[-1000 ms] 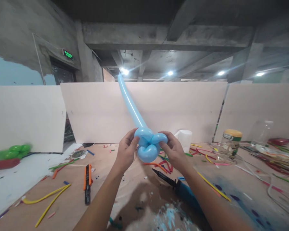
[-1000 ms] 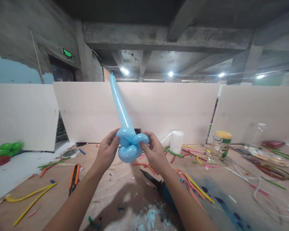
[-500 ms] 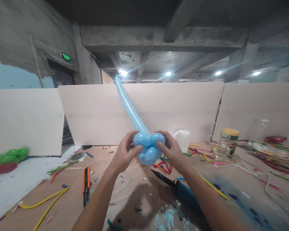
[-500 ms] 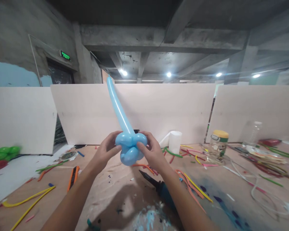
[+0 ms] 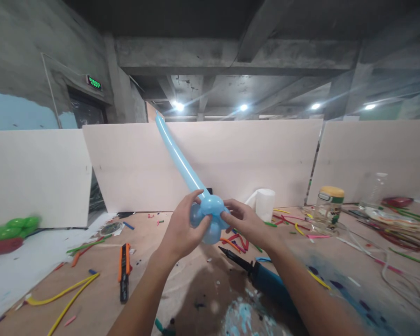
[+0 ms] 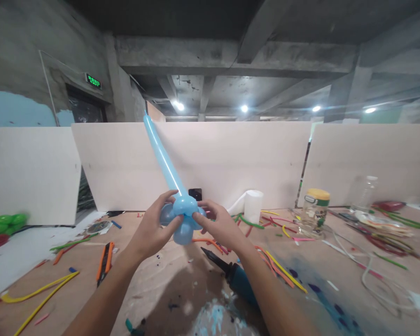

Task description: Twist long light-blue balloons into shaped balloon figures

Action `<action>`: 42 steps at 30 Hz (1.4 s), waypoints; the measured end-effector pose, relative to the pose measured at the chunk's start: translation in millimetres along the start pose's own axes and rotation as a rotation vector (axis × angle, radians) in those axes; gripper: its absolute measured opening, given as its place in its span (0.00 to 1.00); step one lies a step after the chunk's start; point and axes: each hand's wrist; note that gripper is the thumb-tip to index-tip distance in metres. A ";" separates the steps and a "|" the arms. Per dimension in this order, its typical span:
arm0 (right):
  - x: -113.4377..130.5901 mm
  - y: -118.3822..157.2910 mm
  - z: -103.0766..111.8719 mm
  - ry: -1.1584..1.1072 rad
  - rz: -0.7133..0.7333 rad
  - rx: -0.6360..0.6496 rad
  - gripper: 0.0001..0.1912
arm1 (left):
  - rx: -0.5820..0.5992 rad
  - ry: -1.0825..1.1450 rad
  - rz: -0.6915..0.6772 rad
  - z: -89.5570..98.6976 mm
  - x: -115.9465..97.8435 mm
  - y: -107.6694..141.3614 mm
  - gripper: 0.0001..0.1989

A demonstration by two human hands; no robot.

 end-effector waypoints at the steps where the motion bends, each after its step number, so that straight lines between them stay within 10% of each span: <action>1: 0.4 -0.1 -0.3 0.012 0.009 0.007 0.22 | 0.006 -0.035 -0.017 0.1 -0.2 0.4 0.26; 14: 9.2 2.3 -1.0 0.020 0.128 -0.073 0.18 | 0.054 0.265 0.147 -5.2 0.6 -3.8 0.15; 21: 10.1 5.1 -22.2 0.184 0.208 -0.284 0.38 | -0.205 0.403 0.280 -9.8 4.8 -4.9 0.20; 30: 17.8 9.3 -26.9 0.587 0.566 -0.194 0.17 | -0.374 -0.110 0.136 -2.7 -7.5 0.1 0.22; 42: 8.3 7.3 -23.8 0.486 0.414 -0.225 0.13 | -0.196 -0.161 0.046 -3.8 0.6 -3.2 0.17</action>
Point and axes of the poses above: each hand's wrist, its own y-axis away from the middle knuckle, its own z-axis out of the back of the hand, x = y × z, and after that the axes turned 11 degrees about z, right-handed
